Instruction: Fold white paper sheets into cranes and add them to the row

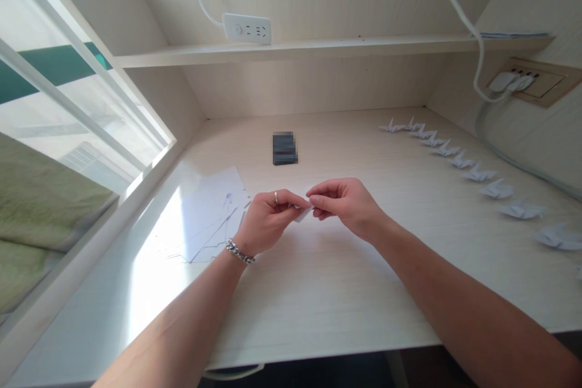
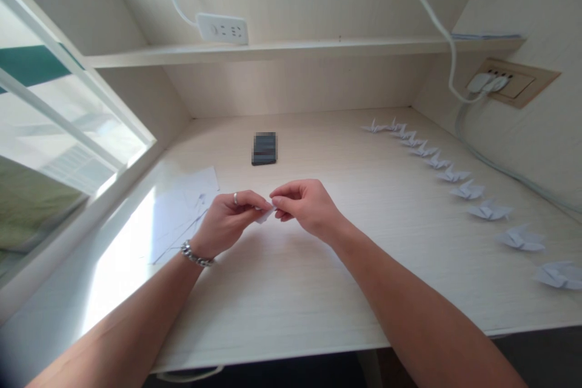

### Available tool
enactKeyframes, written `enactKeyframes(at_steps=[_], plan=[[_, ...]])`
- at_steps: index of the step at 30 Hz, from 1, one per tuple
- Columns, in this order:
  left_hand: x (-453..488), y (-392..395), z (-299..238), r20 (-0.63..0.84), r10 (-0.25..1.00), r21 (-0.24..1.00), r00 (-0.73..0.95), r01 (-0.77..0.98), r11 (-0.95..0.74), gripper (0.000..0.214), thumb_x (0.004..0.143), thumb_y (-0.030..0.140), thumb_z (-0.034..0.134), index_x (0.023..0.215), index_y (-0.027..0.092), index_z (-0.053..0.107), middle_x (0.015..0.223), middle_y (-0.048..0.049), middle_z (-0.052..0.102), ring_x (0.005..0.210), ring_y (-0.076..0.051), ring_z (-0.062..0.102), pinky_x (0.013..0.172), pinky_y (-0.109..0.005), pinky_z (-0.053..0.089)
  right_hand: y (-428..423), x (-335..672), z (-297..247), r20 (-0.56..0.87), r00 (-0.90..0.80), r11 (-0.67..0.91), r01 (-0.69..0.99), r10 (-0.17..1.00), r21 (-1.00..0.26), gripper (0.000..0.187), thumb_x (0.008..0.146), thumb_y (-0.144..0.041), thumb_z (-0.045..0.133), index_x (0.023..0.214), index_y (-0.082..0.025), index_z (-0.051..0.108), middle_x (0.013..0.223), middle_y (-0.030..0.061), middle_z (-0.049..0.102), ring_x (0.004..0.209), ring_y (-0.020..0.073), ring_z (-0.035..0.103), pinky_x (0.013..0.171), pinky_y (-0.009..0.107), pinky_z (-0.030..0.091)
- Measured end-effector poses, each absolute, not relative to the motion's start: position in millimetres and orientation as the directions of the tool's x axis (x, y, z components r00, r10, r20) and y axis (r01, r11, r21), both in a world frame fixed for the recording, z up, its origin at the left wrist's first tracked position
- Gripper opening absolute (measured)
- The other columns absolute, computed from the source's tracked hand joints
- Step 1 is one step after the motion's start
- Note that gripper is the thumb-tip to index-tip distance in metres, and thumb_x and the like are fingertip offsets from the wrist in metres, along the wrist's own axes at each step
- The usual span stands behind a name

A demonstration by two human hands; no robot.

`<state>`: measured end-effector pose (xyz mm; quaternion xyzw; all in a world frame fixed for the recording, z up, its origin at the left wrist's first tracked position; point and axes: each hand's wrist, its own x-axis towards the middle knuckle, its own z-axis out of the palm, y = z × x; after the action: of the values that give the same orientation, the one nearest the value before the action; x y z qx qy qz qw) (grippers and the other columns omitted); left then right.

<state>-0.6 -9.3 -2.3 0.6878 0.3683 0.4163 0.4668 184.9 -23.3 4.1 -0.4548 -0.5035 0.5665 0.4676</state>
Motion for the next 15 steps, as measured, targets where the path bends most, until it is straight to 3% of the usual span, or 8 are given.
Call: enactKeyframes(at_steps=[9, 15], plan=[[-3.5, -7.4, -5.3, 0.200, 0.907, 0.947, 0.371, 0.163, -0.276, 0.010, 0.079, 0.027, 0.070, 0.079, 0.018, 0.076, 0.065, -0.0025, 0.067, 0.062, -0.012, 0.057, 0.058, -0.025, 0.046, -23.2, 184.1, 3.2, -0.051, -0.176, -0.063, -0.064, 0.983, -0.996, 0.028, 0.071, -0.041, 0.078, 0.080, -0.015, 0.073, 0.071, 0.0047, 0.070, 0.066, 0.0151, 0.067, 0.068, 0.031, 0.058], [-3.2, -7.2, -3.5, 0.202, 0.906, 0.946, 0.373, 0.165, -0.279, 0.010, 0.079, 0.026, 0.070, 0.078, 0.018, 0.076, 0.067, -0.0032, 0.069, 0.064, -0.013, 0.059, 0.061, -0.026, 0.048, -21.9, 185.0, 4.5, -0.093, -0.175, -0.120, -0.155, 0.980, -0.980, 0.026, 0.068, -0.032, 0.081, 0.084, -0.016, 0.069, 0.063, 0.0016, 0.068, 0.059, 0.0140, 0.067, 0.061, 0.028, 0.058]])
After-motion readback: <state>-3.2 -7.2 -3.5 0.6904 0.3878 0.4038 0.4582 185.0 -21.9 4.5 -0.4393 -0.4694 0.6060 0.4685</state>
